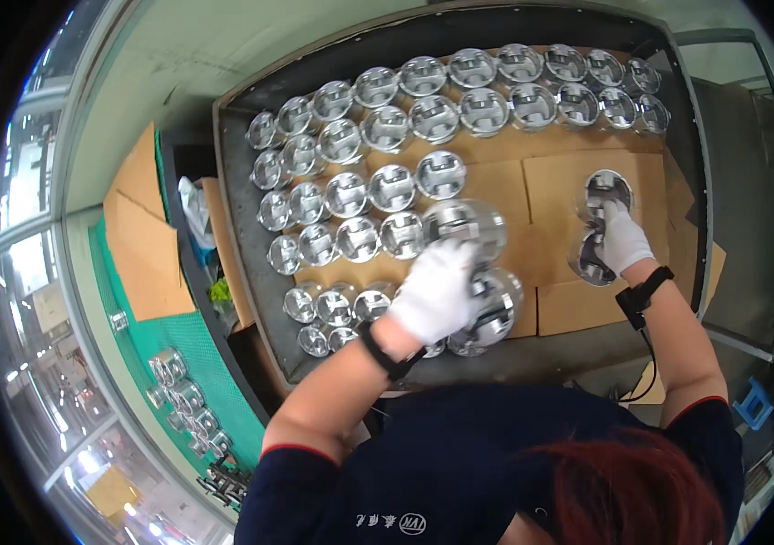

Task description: The person assembles small cylindrical metal parts by inserting them into a jig and securing them with a tool. They then place the finished units into a cardboard box lined with protective paper. The person also gathers and stacks flat cardboard pieces from the floor.

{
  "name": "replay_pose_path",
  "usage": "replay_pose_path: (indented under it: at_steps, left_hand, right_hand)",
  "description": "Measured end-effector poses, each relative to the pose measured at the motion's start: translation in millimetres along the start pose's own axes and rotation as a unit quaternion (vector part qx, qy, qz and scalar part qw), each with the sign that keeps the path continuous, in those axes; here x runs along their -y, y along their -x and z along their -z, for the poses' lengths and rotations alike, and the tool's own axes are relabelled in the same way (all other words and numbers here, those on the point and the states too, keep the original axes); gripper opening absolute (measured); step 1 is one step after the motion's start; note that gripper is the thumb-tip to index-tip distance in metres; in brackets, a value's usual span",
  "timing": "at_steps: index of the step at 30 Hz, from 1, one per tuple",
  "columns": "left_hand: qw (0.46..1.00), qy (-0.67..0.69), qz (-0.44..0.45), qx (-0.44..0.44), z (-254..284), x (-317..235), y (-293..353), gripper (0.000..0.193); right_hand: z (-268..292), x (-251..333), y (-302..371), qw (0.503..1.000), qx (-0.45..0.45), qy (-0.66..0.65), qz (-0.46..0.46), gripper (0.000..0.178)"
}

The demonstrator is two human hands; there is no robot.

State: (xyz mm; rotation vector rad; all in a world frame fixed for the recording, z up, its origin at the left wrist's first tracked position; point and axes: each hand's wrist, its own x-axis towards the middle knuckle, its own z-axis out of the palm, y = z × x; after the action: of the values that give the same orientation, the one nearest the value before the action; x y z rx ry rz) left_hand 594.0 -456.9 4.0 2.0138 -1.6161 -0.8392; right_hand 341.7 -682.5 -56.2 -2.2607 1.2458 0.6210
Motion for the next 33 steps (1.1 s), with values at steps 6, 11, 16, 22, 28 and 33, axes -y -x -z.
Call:
replay_pose_path:
  at_steps: [6, 11, 16, 22, 28, 33]
  left_hand:
    - [0.964, -0.21, -0.032, 0.158, -101.9, 21.3, -137.4, 0.038]
    - [0.925, -0.332, 0.056, 0.175, -143.0, 52.1, -176.3, 0.047]
    - [0.928, -0.331, 0.055, 0.16, -142.6, 66.1, -174.6, 0.061]
    - [0.998, -0.041, 0.05, 0.018, -67.7, 46.9, -101.3, 0.061]
    - [0.964, -0.08, 0.196, -0.161, 39.9, 121.1, 106.8, 0.062]
    - [0.82, -0.277, 0.329, -0.379, 157.0, 193.6, 314.0, 0.059]
  right_hand:
    - [-14.5, -4.4, -55.2, 0.995, -0.024, -0.041, 0.092, 0.044]
    - [-41.3, 12.9, -100.9, 0.992, -0.034, -0.017, 0.122, 0.028]
    - [-63.1, 31.8, -125.7, 0.997, -0.004, -0.01, 0.078, 0.03]
    - [-50.7, 38.3, -118.3, 0.996, 0.007, 0.014, 0.083, 0.041]
    - [-2.0, 100.7, -60.9, 0.985, -0.053, -0.071, 0.146, 0.049]
    - [-64.3, 127.1, -39.0, 0.972, -0.069, -0.066, 0.217, 0.067]
